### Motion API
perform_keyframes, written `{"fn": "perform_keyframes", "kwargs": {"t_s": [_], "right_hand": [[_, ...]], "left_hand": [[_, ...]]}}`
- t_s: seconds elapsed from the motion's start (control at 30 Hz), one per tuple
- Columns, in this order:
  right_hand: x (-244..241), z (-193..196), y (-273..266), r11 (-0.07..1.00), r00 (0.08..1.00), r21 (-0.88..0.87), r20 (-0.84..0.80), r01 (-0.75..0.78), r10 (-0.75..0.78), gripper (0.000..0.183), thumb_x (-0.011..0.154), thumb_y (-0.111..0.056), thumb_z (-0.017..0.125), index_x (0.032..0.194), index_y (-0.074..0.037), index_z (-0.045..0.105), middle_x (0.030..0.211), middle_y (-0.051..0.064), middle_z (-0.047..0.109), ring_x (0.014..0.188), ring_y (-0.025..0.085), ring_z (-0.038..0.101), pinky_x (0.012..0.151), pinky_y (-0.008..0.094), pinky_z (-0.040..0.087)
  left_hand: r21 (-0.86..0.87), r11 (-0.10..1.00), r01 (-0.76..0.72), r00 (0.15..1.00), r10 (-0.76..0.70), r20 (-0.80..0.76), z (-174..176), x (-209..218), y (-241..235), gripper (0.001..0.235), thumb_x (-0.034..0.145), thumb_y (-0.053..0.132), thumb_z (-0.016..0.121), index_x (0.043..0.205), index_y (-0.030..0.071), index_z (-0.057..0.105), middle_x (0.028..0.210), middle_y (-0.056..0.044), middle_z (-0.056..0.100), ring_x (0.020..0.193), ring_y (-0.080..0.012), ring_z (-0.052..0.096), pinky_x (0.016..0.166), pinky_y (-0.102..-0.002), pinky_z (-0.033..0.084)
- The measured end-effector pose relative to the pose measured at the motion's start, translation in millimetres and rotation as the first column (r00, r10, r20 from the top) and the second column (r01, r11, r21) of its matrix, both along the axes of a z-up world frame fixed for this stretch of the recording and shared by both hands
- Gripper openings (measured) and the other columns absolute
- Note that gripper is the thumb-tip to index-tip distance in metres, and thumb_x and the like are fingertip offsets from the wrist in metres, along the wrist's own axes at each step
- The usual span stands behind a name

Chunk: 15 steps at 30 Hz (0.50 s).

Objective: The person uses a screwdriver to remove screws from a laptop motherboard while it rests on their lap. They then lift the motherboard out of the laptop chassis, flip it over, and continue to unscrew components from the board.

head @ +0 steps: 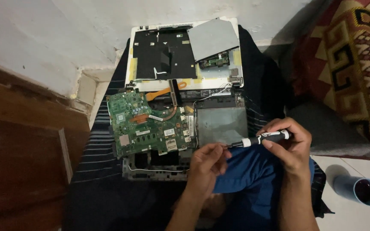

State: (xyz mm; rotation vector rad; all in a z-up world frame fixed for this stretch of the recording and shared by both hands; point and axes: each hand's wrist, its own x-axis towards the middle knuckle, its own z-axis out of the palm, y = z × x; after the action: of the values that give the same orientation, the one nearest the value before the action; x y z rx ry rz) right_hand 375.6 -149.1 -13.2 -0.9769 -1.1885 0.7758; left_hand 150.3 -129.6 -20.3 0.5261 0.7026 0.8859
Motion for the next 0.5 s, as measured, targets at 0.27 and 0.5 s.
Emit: {"fn": "perform_keyframes", "kwargs": {"t_s": [0.27, 0.5], "right_hand": [[-0.4, 3.6, 0.2, 0.999, 0.999, 0.041, 0.030, -0.012, 0.010, 0.021, 0.086, -0.009, 0.075, 0.104, -0.011, 0.064, 0.098, 0.006, 0.070, 0.093, 0.016, 0.073, 0.088, 0.026, 0.062], [4.5, -2.6, -1.0, 0.992, 0.999, 0.121, 0.039, -0.032, 0.027, 0.023, 0.083, -0.010, 0.077, 0.104, -0.011, 0.065, 0.100, 0.008, 0.073, 0.094, 0.017, 0.074, 0.085, 0.026, 0.059]], "left_hand": [[0.012, 1.000, -0.009, 0.997, 0.008, 0.071, -8.6, 2.7, 0.3, 0.014, 0.100, 0.013, 0.067, 0.104, 0.001, 0.071, 0.089, -0.010, 0.073, 0.053, -0.0105, 0.055, 0.046, -0.019, 0.042], [0.062, 0.997, 0.039, 0.999, -0.041, 0.022, -11.1, 0.0, 0.0, 0.013, 0.101, 0.013, 0.065, 0.106, 0.003, 0.071, 0.089, -0.009, 0.071, 0.058, -0.0108, 0.056, 0.049, -0.020, 0.042]]}}
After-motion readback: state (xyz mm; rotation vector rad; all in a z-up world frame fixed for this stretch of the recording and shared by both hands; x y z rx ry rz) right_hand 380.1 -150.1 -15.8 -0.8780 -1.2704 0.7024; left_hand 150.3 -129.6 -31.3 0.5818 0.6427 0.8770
